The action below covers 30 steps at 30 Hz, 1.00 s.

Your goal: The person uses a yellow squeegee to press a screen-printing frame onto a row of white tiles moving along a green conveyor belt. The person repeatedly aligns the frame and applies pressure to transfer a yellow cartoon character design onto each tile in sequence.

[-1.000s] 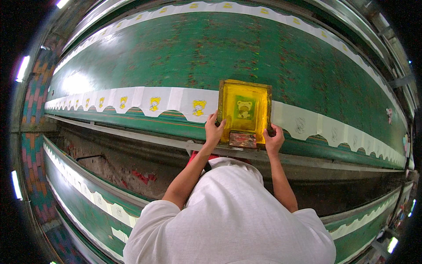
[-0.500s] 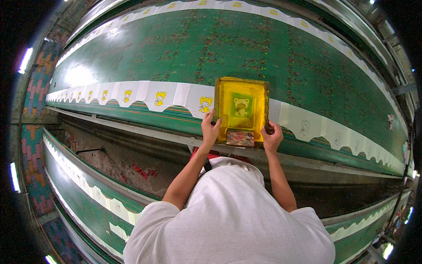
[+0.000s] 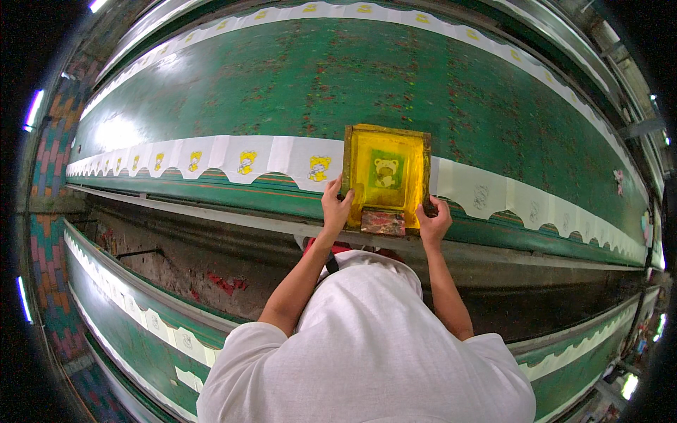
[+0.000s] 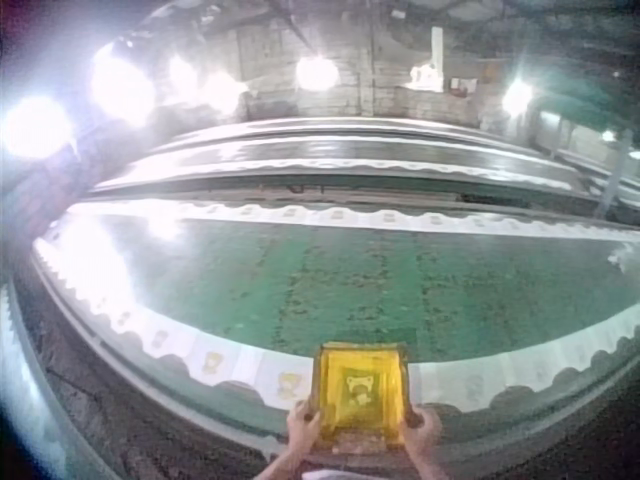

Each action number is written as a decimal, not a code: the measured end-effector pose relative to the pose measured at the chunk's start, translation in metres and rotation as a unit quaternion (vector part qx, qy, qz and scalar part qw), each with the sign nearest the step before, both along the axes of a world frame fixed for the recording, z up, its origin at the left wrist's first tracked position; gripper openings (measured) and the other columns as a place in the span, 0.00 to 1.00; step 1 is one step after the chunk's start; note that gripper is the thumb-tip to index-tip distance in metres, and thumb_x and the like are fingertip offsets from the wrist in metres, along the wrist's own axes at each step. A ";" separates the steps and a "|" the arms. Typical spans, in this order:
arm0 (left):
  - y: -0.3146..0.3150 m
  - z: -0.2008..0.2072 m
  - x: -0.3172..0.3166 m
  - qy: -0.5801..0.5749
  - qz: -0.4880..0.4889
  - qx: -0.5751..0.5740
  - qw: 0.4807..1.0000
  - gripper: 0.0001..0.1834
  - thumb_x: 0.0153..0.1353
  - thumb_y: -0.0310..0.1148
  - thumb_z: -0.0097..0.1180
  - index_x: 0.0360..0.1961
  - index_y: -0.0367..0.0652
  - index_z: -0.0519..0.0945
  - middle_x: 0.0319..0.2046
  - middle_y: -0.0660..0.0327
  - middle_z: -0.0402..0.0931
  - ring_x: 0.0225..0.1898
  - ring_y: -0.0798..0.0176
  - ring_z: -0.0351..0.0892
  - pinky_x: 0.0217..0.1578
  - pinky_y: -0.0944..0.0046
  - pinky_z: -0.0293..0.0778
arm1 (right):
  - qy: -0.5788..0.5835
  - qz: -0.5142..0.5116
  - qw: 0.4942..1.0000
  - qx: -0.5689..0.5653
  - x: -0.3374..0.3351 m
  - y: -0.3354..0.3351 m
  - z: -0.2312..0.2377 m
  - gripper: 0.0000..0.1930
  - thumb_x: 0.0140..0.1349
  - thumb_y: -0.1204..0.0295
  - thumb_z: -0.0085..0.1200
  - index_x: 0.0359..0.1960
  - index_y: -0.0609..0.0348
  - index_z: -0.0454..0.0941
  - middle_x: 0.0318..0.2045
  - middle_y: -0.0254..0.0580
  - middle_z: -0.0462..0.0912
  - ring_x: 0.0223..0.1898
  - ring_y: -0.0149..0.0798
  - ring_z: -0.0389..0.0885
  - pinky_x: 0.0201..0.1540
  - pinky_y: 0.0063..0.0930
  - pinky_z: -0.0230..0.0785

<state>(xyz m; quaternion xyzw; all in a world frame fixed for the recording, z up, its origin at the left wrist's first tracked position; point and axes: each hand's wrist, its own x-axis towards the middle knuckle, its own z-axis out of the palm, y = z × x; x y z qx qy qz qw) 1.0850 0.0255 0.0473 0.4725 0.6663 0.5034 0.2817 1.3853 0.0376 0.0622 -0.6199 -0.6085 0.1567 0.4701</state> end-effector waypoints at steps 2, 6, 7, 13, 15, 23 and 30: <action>0.000 -0.003 0.001 0.004 -0.014 0.004 1.000 0.34 0.67 0.27 0.71 0.75 0.38 0.79 0.57 0.49 0.83 0.58 0.50 0.84 0.60 0.57 0.77 | 0.008 -0.001 1.000 -0.007 0.001 -0.002 0.000 0.23 0.57 0.63 0.79 0.48 0.64 0.88 0.43 0.51 0.89 0.46 0.55 0.89 0.52 0.48 0.82; 0.000 -0.003 0.003 0.010 -0.024 -0.021 0.999 0.35 0.67 0.29 0.71 0.76 0.40 0.78 0.59 0.49 0.82 0.60 0.47 0.83 0.60 0.55 0.77 | 0.022 -0.009 1.000 -0.019 0.004 -0.004 -0.003 0.23 0.56 0.64 0.79 0.48 0.64 0.88 0.42 0.50 0.89 0.45 0.55 0.90 0.51 0.47 0.82; 0.000 -0.003 0.004 -0.001 -0.026 -0.016 1.000 0.35 0.67 0.29 0.71 0.76 0.40 0.78 0.59 0.48 0.82 0.60 0.47 0.83 0.61 0.54 0.77 | 0.010 -0.009 1.000 -0.014 0.005 -0.004 -0.004 0.22 0.55 0.64 0.80 0.48 0.64 0.88 0.42 0.50 0.89 0.45 0.54 0.90 0.51 0.46 0.82; 0.002 -0.003 0.007 0.015 -0.028 -0.011 0.999 0.35 0.67 0.29 0.71 0.75 0.39 0.79 0.59 0.47 0.82 0.59 0.45 0.84 0.60 0.53 0.78 | 0.009 -0.018 0.999 -0.035 0.011 -0.005 -0.008 0.22 0.55 0.65 0.80 0.48 0.63 0.88 0.42 0.50 0.89 0.45 0.54 0.90 0.51 0.46 0.82; 0.003 -0.006 0.008 0.018 -0.025 -0.023 0.999 0.35 0.66 0.29 0.71 0.75 0.39 0.79 0.59 0.47 0.81 0.59 0.45 0.84 0.60 0.53 0.78 | 0.021 -0.024 0.998 -0.053 0.012 -0.003 -0.009 0.22 0.55 0.65 0.80 0.47 0.63 0.88 0.43 0.50 0.89 0.46 0.55 0.90 0.52 0.46 0.82; 0.006 -0.013 0.012 0.025 -0.021 -0.002 0.999 0.36 0.65 0.29 0.72 0.75 0.39 0.78 0.59 0.45 0.81 0.60 0.44 0.84 0.60 0.53 0.79 | -0.004 -0.005 1.000 0.005 0.015 0.005 -0.012 0.22 0.55 0.65 0.80 0.48 0.64 0.88 0.42 0.51 0.88 0.45 0.54 0.89 0.51 0.46 0.82; 0.011 -0.006 0.017 0.020 -0.022 -0.014 0.999 0.36 0.66 0.28 0.72 0.76 0.38 0.77 0.60 0.45 0.82 0.59 0.43 0.84 0.60 0.52 0.79 | -0.009 -0.007 1.000 -0.012 0.015 0.011 -0.009 0.22 0.56 0.66 0.79 0.49 0.64 0.87 0.43 0.51 0.89 0.46 0.54 0.89 0.51 0.45 0.82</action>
